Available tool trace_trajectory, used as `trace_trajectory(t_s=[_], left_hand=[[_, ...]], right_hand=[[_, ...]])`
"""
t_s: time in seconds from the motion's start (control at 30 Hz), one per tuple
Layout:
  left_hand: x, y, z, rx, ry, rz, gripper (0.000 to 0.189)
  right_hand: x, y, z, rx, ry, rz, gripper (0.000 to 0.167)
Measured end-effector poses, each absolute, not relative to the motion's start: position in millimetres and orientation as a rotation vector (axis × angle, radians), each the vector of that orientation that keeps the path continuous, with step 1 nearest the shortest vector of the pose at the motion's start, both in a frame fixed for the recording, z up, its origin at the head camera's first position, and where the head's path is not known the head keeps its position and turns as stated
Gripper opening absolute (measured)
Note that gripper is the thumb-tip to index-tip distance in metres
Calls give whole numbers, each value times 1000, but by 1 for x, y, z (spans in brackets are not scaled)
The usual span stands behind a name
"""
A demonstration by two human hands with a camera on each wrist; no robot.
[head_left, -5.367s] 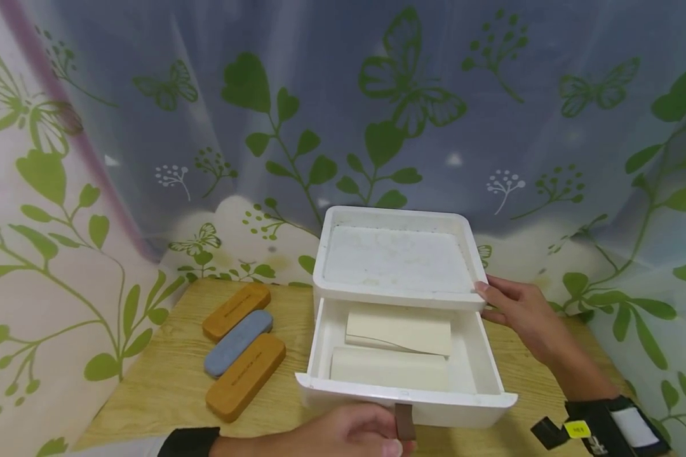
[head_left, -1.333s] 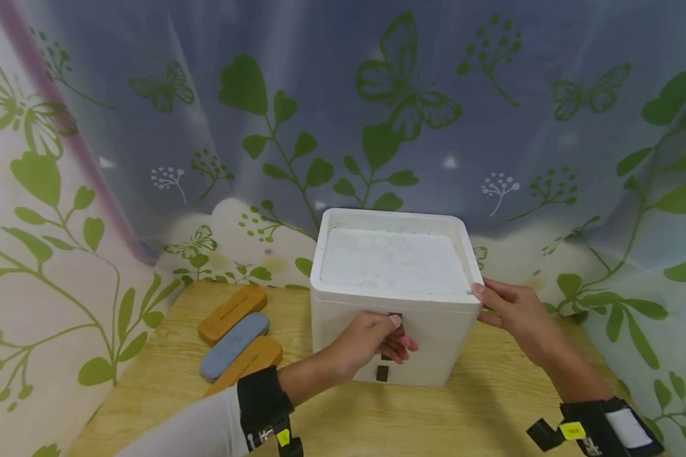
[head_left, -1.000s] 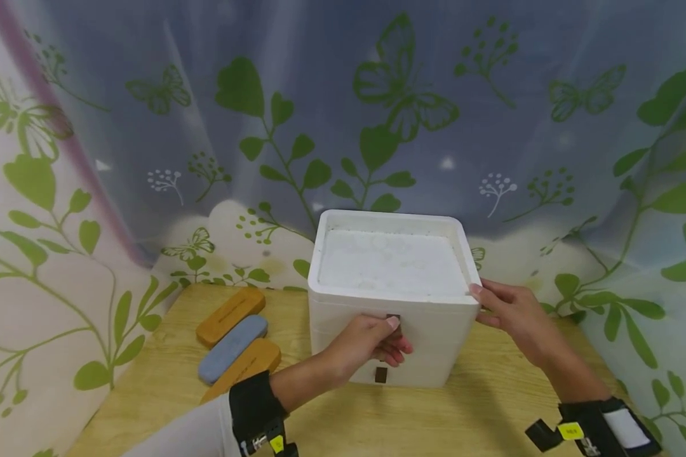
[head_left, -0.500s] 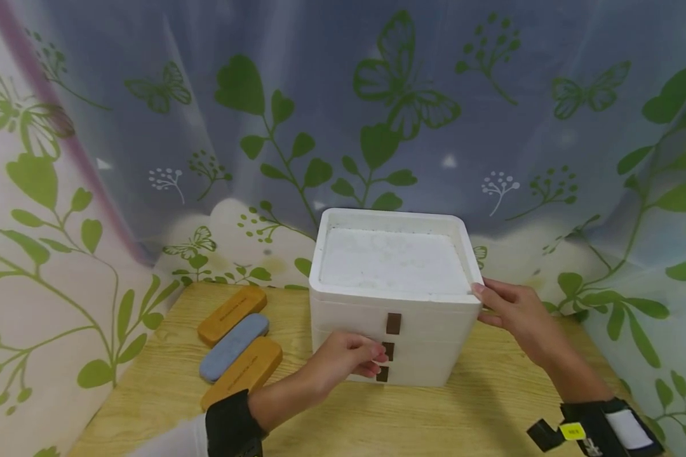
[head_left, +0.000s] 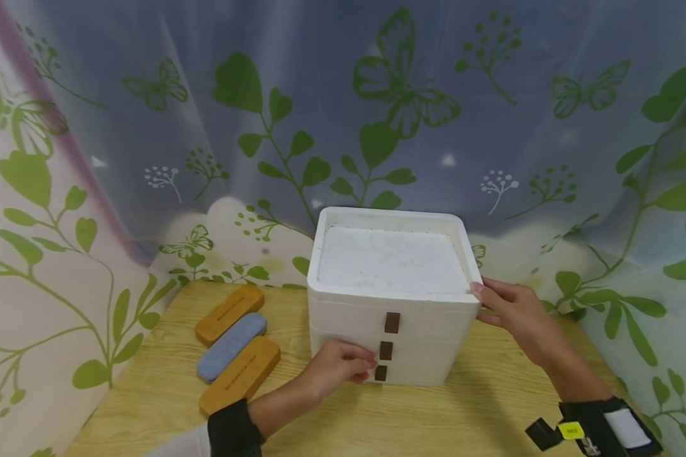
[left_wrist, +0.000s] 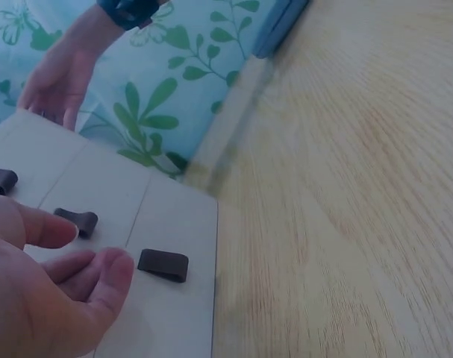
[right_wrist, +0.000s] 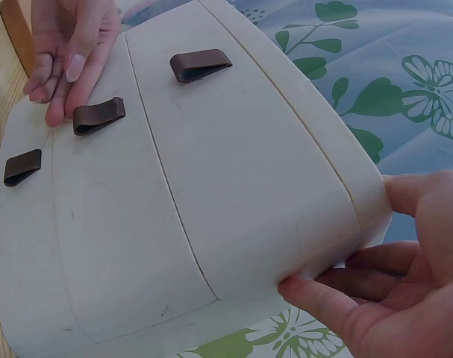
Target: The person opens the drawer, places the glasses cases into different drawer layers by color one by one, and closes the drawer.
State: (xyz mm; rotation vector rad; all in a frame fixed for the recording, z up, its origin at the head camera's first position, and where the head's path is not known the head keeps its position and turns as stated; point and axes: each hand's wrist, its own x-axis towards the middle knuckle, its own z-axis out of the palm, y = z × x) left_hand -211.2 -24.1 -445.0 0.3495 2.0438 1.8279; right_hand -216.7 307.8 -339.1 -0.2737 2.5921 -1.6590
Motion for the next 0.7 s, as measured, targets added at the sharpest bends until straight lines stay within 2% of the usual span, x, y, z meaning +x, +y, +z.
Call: trace_trajectory(t_s=[0.2,0.7], left_hand=[[-212,-21,-448,420,2000,1852,31],[-212,-3,-453,374,1870,1908,34]], right_hand=[[-217,307,-339,-270,2598,-1657,69],[-216,307,-340,-256,2637,-1612,70]])
